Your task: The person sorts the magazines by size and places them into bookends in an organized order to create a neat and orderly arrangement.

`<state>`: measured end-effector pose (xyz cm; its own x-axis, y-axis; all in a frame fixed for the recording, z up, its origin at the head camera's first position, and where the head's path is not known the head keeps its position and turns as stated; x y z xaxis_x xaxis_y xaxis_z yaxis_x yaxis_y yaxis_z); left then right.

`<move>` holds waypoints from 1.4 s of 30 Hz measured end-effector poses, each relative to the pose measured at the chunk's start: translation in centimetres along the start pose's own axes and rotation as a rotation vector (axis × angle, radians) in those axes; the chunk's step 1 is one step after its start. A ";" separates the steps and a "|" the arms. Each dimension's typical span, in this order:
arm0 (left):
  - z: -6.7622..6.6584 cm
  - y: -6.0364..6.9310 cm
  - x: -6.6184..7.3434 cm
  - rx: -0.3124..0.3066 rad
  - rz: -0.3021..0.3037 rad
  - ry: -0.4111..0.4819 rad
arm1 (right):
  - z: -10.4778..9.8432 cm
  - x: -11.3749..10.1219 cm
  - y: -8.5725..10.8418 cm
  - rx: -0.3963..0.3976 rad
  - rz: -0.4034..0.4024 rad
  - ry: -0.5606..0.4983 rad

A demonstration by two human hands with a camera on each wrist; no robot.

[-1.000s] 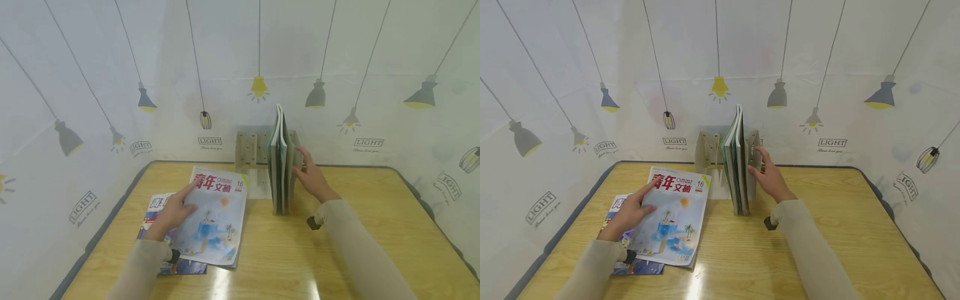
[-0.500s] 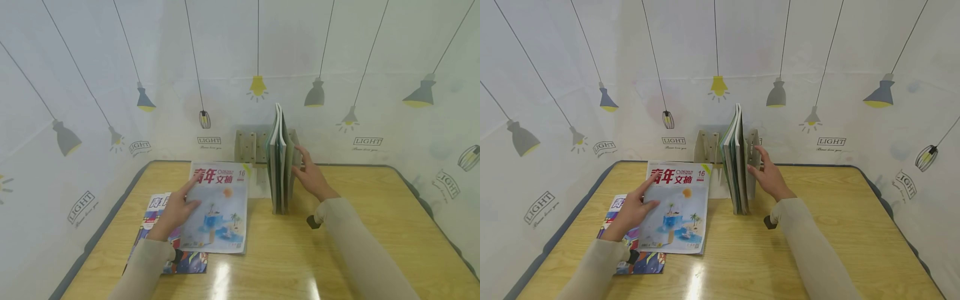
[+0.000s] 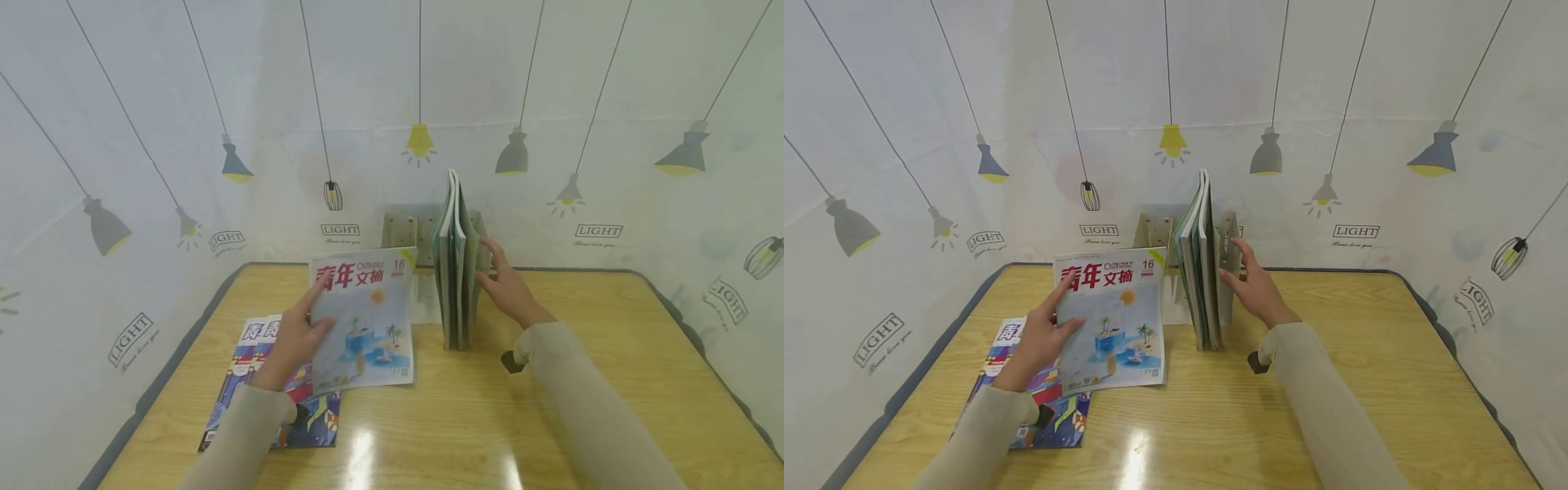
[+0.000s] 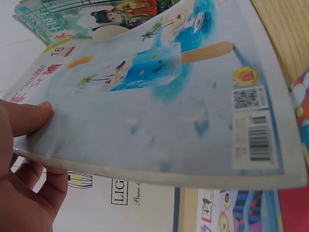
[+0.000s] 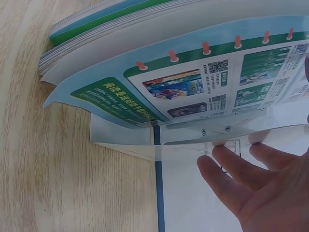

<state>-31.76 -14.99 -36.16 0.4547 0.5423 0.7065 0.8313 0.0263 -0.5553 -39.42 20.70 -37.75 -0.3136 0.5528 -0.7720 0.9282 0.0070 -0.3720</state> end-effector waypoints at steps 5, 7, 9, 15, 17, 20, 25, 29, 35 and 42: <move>0.1 -0.1 0.2 0.046 -0.041 0.043 | 0.0 -0.2 0.1 -0.003 -0.007 0.002; 0.2 -0.2 0.4 0.070 -0.050 0.060 | 0.1 -0.2 0.1 -0.009 0.000 0.004; 0.2 -0.3 0.7 0.096 -0.042 0.075 | 0.1 -0.1 0.1 -0.014 0.007 0.008; 0.3 -0.8 2.0 0.174 0.056 0.111 | 0.2 0.0 0.1 -0.020 0.028 -0.004; 0.2 -1.0 2.3 0.201 0.088 0.105 | 0.3 0.1 0.0 -0.023 0.029 -0.005; 0.1 -1.0 2.7 0.238 0.126 0.099 | 0.4 0.2 0.0 -0.025 0.025 -0.005; 0.0 -1.1 3.2 0.301 0.165 0.075 | 0.5 0.5 -0.1 -0.021 0.015 0.003; 0.2 -1.1 3.8 0.360 0.199 0.055 | 0.5 0.8 -0.2 -0.018 0.019 0.004; 0.7 -0.9 4.5 0.445 0.255 -0.005 | 0.3 0.6 -0.1 -0.007 0.017 -0.002; 1.5 -0.2 5.6 0.508 0.370 -0.133 | 0.3 0.4 0.0 -0.008 0.026 -0.018</move>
Point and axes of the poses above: each hand's wrist, its own y-axis away from the middle knuckle, its own z-axis out of the palm, x = y × z, the point moved 10 cm from there along -y, towards the middle knuckle, and after that the axes turned 15 degrees about x, right-handed, at the moved point
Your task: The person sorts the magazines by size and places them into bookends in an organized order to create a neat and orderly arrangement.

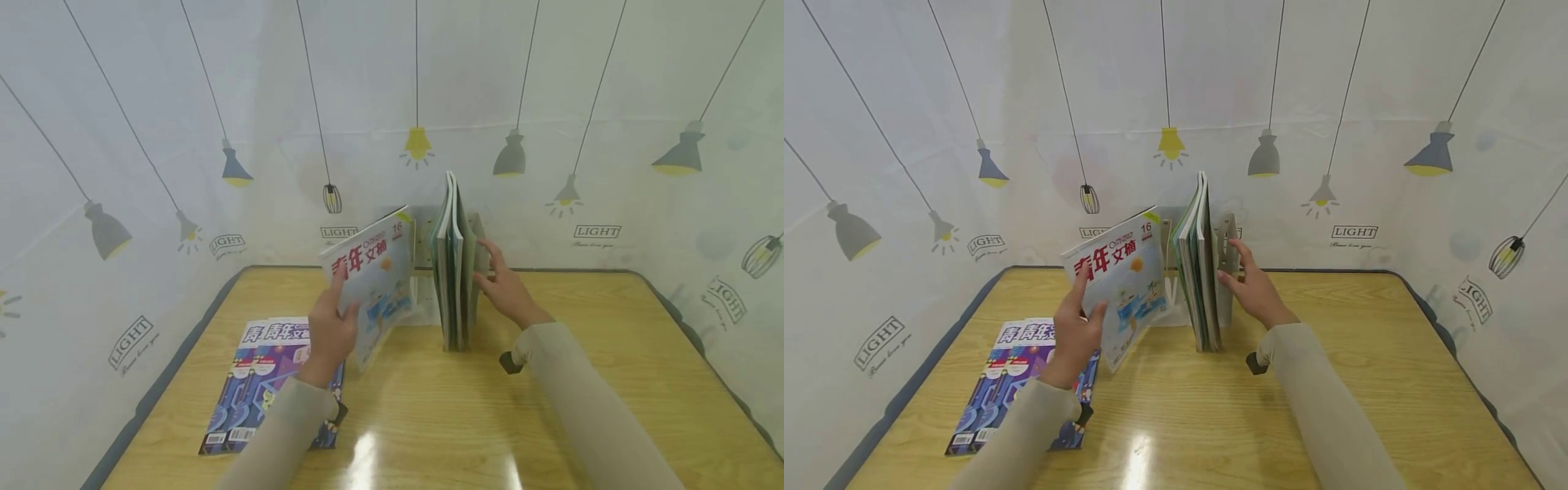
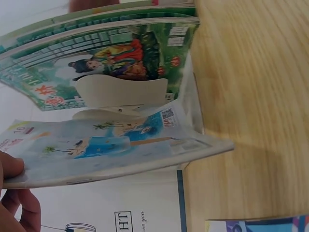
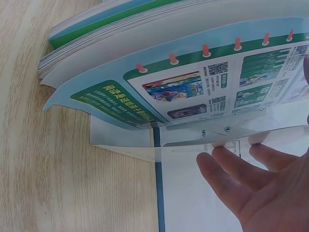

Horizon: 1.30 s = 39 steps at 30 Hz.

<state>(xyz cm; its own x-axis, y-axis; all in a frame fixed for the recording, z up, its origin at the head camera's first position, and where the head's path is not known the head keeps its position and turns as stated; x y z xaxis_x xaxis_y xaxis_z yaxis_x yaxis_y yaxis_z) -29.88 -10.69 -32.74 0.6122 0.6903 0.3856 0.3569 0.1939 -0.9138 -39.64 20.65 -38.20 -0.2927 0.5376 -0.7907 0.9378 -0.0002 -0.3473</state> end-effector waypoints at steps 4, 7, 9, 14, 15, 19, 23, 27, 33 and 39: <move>0.2 0.3 0.5 0.007 0.042 -0.044 | 0.0 0.0 0.0 0.003 0.006 -0.008; 0.5 0.4 0.8 0.010 0.063 -0.062 | 0.0 0.1 0.0 0.008 0.008 -0.010; 0.7 0.6 0.9 0.010 0.072 -0.079 | 0.0 0.1 0.0 0.008 0.010 -0.013; 1.7 1.0 0.9 0.000 0.062 -0.136 | -0.2 0.0 0.0 0.010 0.006 -0.008; 1.8 1.1 1.0 -0.001 0.060 -0.142 | -0.3 0.0 0.0 0.008 0.007 -0.005; 2.2 1.1 1.5 0.012 0.063 -0.156 | -0.3 -0.1 0.0 -0.008 0.018 -0.005; 2.3 1.2 1.8 0.031 0.068 -0.158 | -0.1 -0.2 0.1 -0.025 0.026 -0.017; 2.6 1.4 1.6 0.032 0.057 -0.154 | 0.0 -0.2 0.1 -0.028 0.026 -0.018; 2.9 1.4 1.3 -0.031 0.052 -0.180 | 0.1 -0.3 0.0 -0.020 0.013 -0.022; 3.2 1.4 1.1 -0.160 0.048 -0.220 | 0.0 0.1 0.0 -0.014 0.003 -0.013</move>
Point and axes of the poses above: each hand's wrist, its own y-axis away from the middle knuckle, its own z-axis out of the palm, x = y × z, the point moved 10 cm from there along -y, towards the middle knuckle, and after that the axes turned 15 degrees about x, right-handed, at the moved point
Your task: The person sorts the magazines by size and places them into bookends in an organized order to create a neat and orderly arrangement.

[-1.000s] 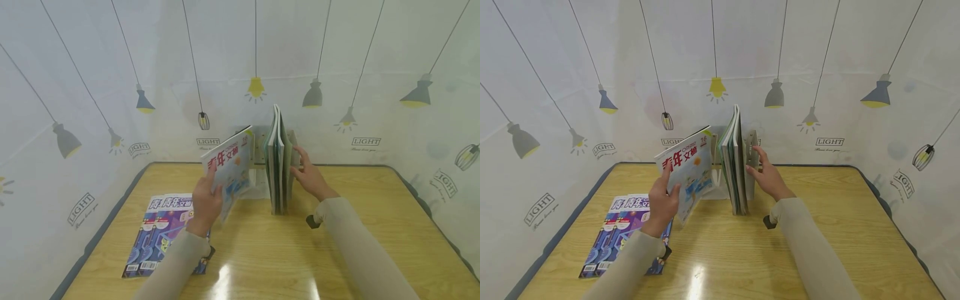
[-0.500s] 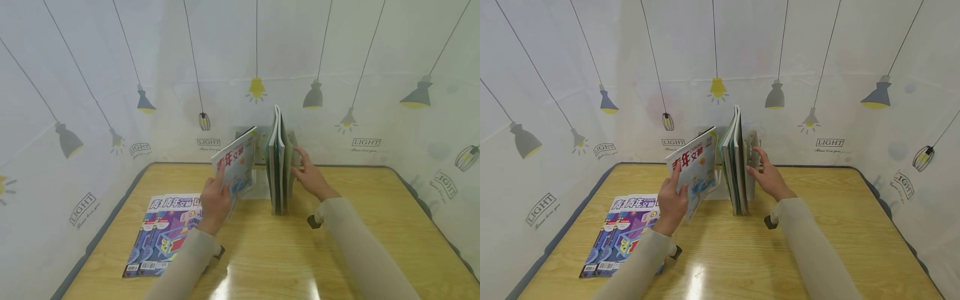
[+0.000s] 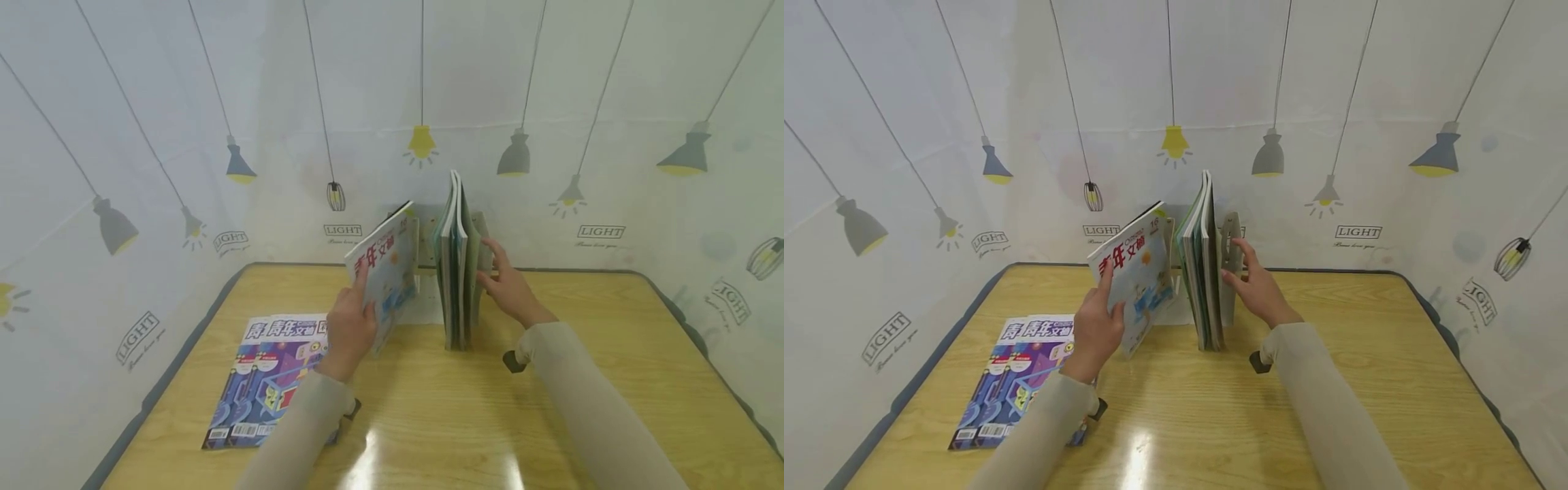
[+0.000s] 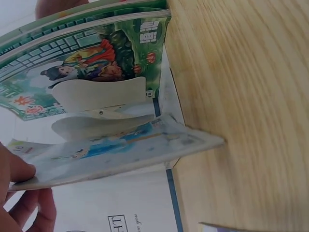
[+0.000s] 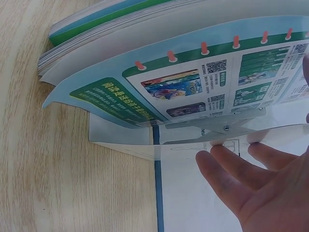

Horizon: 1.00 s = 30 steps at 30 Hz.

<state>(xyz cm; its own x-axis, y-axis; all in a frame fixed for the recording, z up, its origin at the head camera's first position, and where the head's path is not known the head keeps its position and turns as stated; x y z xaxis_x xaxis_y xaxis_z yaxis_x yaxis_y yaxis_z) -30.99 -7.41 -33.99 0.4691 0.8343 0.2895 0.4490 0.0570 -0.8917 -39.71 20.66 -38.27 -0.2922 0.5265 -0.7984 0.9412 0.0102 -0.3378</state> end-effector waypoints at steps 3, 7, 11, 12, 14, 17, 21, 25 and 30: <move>-0.1 0.0 -0.1 -0.045 -0.002 -0.001 | 0.1 0.1 0.0 -0.001 0.004 -0.002; -0.5 0.1 0.1 -0.056 -0.004 0.041 | 0.1 0.1 0.1 -0.008 0.017 -0.010; -1.2 0.1 0.2 -0.025 -0.023 0.104 | 0.0 -0.1 0.1 -0.007 0.017 -0.007; -1.4 0.2 0.2 -0.014 -0.032 0.123 | 0.0 -0.2 0.1 -0.007 0.017 -0.007; -1.7 0.3 0.2 0.013 -0.050 0.152 | 0.0 -0.1 0.0 -0.004 0.019 -0.007; -1.9 0.6 0.0 0.048 -0.073 0.168 | 0.0 -0.1 0.0 -0.004 0.018 -0.007; -1.8 1.0 -0.1 0.092 -0.075 0.163 | 0.0 0.0 0.0 -0.004 0.012 -0.004; -1.7 1.1 0.0 0.123 -0.059 0.157 | 0.1 0.0 0.0 -0.002 0.003 -0.003; -1.1 1.0 0.2 0.125 -0.049 0.158 | 0.1 0.0 -0.1 -0.003 -0.002 0.002</move>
Point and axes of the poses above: each hand's wrist, its own y-axis away from the middle knuckle, its own z-axis out of the palm, x = y × z, the point moved 10 cm from there along -y, towards the middle knuckle, and after that the axes turned 15 degrees about x, right-handed, at the moved point
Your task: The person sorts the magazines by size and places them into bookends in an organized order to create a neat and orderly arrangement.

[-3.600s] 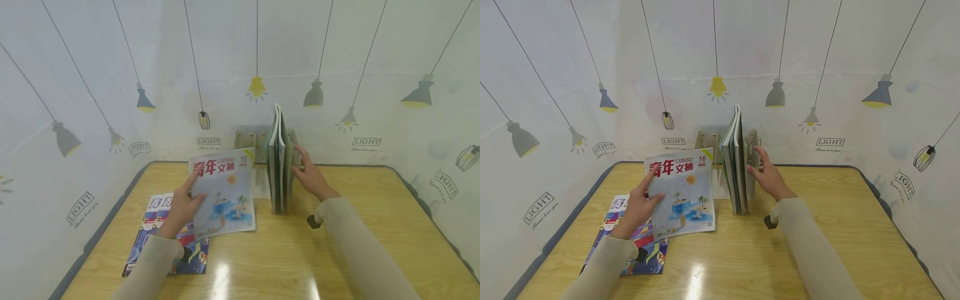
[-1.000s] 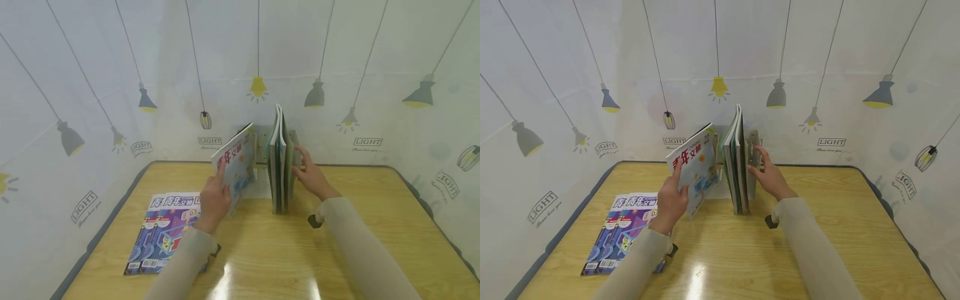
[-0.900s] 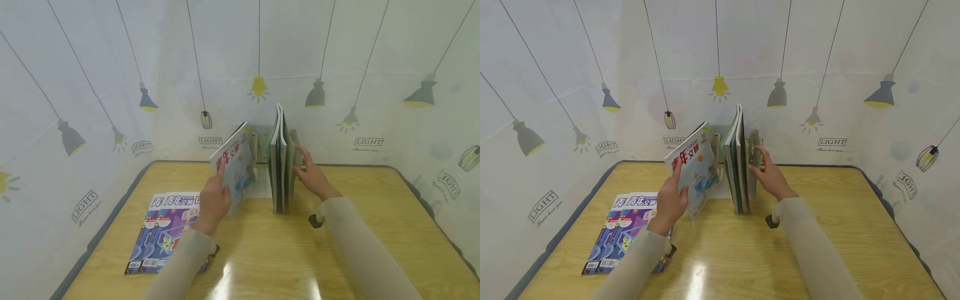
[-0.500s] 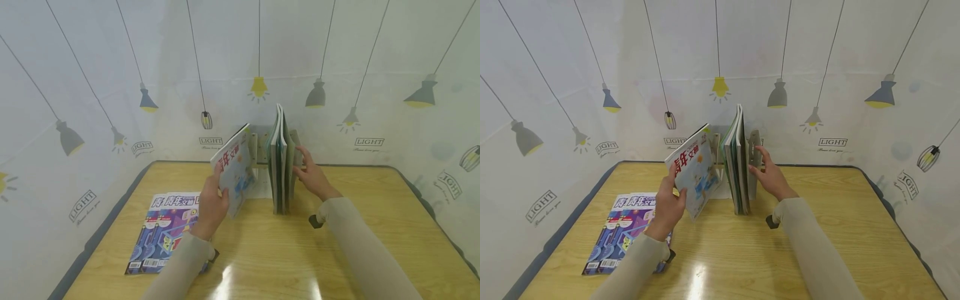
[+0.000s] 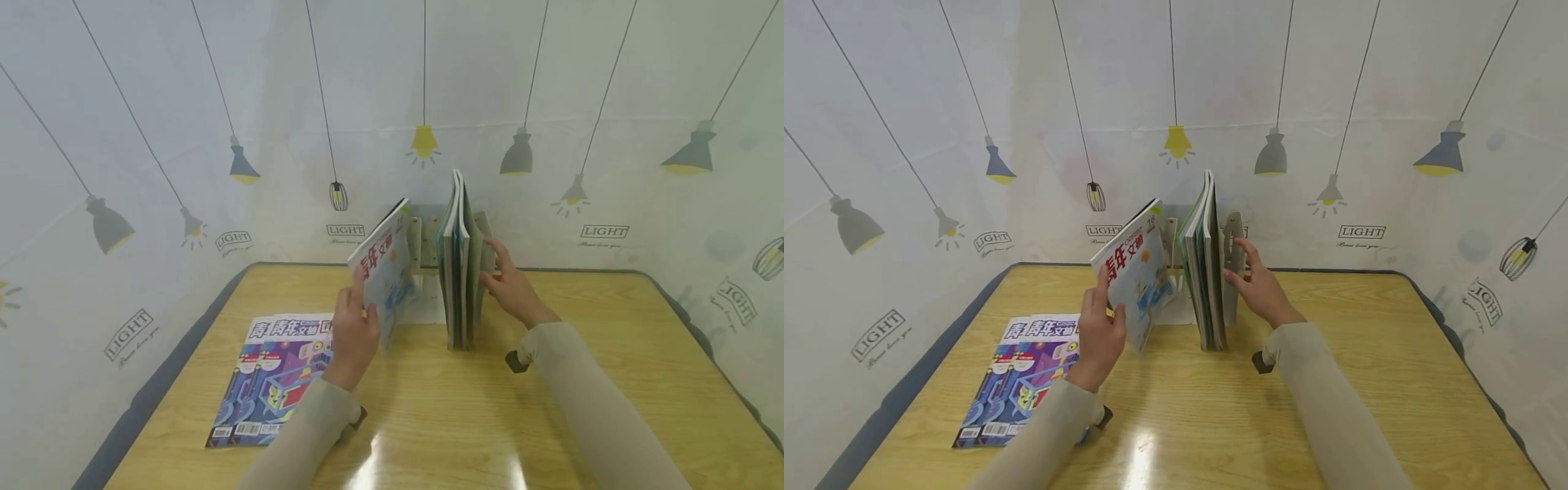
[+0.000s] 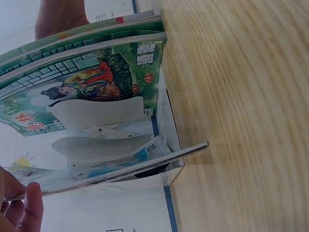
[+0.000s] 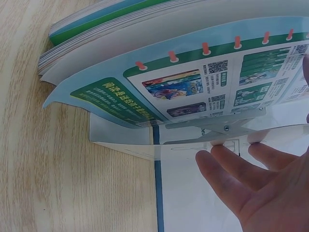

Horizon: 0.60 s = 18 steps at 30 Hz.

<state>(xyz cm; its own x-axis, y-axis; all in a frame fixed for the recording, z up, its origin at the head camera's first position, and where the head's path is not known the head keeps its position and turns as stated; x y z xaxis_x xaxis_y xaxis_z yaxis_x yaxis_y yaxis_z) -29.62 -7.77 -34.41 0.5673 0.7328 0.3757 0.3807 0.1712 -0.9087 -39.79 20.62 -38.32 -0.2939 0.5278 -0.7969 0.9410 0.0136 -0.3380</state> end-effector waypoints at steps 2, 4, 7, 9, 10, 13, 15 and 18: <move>0.4 -0.1 0.1 0.002 0.012 -0.003 | 0.0 0.0 0.0 0.000 -0.002 0.004; 0.6 -0.3 0.2 0.011 0.029 -0.003 | 0.0 0.0 0.0 -0.001 -0.004 0.004; 0.9 -0.6 0.5 0.015 0.039 0.001 | 0.1 0.0 0.0 -0.004 -0.002 0.001; 1.2 -0.8 0.5 0.019 0.040 -0.005 | 0.1 0.0 0.0 -0.007 0.001 -0.001; 1.3 -0.8 0.5 0.021 0.039 -0.010 | 0.1 0.0 0.0 -0.009 0.000 0.000; 1.7 -0.9 0.3 0.034 0.040 -0.025 | 0.1 0.1 0.0 -0.007 -0.001 0.010; 2.0 -1.0 0.1 0.047 0.042 -0.030 | 0.1 0.1 0.0 -0.003 -0.005 0.017; 2.3 -1.1 -0.1 0.055 0.039 -0.032 | 0.1 0.1 0.0 0.002 -0.006 0.019</move>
<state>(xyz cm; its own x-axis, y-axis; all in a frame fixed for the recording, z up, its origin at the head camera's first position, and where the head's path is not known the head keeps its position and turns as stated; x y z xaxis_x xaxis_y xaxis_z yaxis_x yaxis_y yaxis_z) -31.71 -6.51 -33.88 0.5567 0.7602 0.3349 0.3178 0.1776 -0.9314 -39.85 20.62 -38.44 -0.2963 0.5442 -0.7849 0.9388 0.0148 -0.3442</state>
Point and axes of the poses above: each hand's wrist, its own y-axis away from the middle knuckle, its own z-axis out of the palm, x = y × z, the point moved 10 cm from there along -y, towards the middle knuckle, and after that the axes turned 15 degrees about x, right-handed, at the moved point
